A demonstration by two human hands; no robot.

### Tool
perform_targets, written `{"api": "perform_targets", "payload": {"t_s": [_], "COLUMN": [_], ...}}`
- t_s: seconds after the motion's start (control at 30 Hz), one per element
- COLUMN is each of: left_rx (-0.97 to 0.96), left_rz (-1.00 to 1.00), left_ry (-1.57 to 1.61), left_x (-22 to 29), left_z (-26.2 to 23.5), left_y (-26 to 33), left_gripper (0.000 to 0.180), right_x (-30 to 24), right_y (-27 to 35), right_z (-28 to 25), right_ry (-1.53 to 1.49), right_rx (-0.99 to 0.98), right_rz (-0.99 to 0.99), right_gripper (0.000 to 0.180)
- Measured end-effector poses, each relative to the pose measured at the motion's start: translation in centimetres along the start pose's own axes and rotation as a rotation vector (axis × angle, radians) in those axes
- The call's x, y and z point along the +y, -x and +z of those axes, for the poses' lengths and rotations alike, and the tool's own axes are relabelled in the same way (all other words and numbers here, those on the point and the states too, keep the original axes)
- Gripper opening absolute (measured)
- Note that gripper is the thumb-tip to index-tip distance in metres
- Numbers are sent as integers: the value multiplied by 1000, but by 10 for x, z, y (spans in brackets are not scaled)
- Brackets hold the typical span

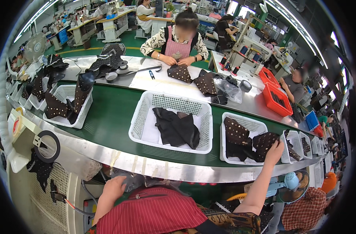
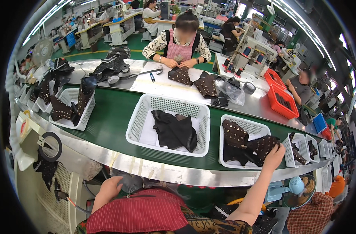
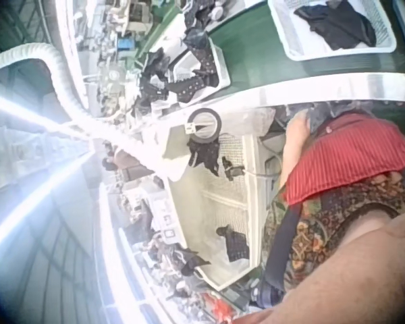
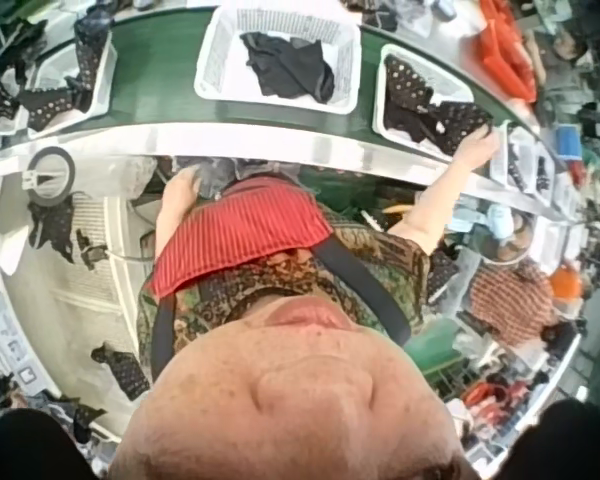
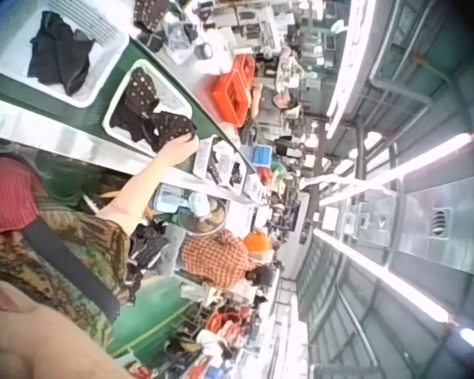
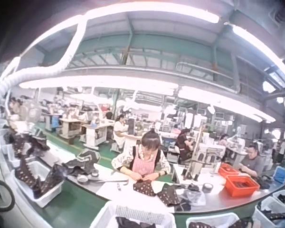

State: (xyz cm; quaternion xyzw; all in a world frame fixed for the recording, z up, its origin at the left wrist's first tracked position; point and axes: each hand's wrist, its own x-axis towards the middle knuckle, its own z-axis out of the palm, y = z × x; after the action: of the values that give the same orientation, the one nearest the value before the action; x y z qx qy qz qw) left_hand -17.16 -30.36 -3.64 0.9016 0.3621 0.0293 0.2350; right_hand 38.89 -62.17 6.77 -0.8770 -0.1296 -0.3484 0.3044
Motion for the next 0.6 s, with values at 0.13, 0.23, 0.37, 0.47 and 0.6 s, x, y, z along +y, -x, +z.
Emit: {"api": "perform_targets", "payload": {"t_s": [0.13, 0.23, 0.37, 0.47, 0.6], "left_rx": [11, -71, -199, -308, -65], "left_rz": [96, 51, 21, -28, 87], "left_ry": [217, 529, 1316, 1794, 2223], "left_x": [19, 45, 47, 36, 7], "left_z": [-9, -31, -49, -62, -80], "left_y": [-24, -43, -58, -66, -29], "left_gripper": [36, 38, 56, 82, 69], "right_x": [-84, -165, -260, -318, -371], "right_y": [-5, 17, 72, 129, 208], "right_z": [-66, -86, -83, -68, -59], "right_ry": [-172, -392, -781, -1263, -1537], "right_rx": [76, 86, -181, -529, -846], "right_rz": [-246, -591, -1050, -1331, -1552], "right_gripper": [17, 22, 29, 29, 31]}}
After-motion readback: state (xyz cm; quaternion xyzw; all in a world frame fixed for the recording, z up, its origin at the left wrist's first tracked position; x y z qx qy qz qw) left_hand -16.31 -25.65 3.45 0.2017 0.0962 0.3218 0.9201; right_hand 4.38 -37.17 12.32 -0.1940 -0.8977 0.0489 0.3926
